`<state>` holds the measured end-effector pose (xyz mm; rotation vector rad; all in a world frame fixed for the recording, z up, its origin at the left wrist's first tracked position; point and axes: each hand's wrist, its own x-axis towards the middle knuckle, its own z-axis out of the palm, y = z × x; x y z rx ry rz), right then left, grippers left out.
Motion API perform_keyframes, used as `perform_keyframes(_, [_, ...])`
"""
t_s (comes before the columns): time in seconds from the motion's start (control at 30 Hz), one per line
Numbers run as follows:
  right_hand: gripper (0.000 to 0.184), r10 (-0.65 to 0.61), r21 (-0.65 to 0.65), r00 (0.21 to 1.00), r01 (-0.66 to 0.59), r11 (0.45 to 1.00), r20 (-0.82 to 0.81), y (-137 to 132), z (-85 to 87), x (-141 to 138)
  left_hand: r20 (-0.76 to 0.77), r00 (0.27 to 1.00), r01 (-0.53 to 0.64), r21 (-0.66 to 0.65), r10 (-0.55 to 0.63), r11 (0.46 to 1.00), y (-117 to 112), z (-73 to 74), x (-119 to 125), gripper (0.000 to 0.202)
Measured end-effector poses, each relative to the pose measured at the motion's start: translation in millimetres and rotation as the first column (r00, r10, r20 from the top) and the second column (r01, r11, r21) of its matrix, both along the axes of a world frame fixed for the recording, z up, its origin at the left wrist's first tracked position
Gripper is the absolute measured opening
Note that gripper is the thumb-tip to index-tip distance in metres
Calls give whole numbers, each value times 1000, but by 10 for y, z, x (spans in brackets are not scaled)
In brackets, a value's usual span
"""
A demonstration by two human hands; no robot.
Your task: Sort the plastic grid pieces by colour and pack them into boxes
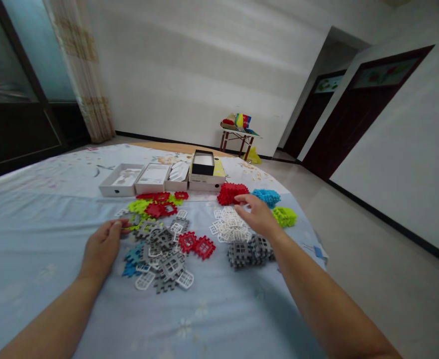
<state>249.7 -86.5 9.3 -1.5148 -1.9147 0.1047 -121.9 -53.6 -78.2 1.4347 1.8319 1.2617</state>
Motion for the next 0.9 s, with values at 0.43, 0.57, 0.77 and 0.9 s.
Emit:
perform_keyframes(0.43, [21, 277, -317, 960, -248, 915, 50, -655, -553, -919, 36, 999, 38, 49, -40, 998, 8, -61, -18, 37])
perform_keyframes(0.57, [19, 259, -321, 962, -220, 921, 83, -729, -665, -959, -40, 998, 49, 65, -47, 997, 2, -57, -19, 36])
perform_keyframes(0.77, [16, 264, -348, 955, -204, 915, 136, -796, -670, -909, -249, 967, 92, 168, -48, 981, -72, -2, 52, 36])
perform_keyframes(0.9, [14, 284, -360, 948, -216, 907, 147, -824, -698, -854, -385, 917, 212, 240, -108, 947, -181, 58, 211, 37])
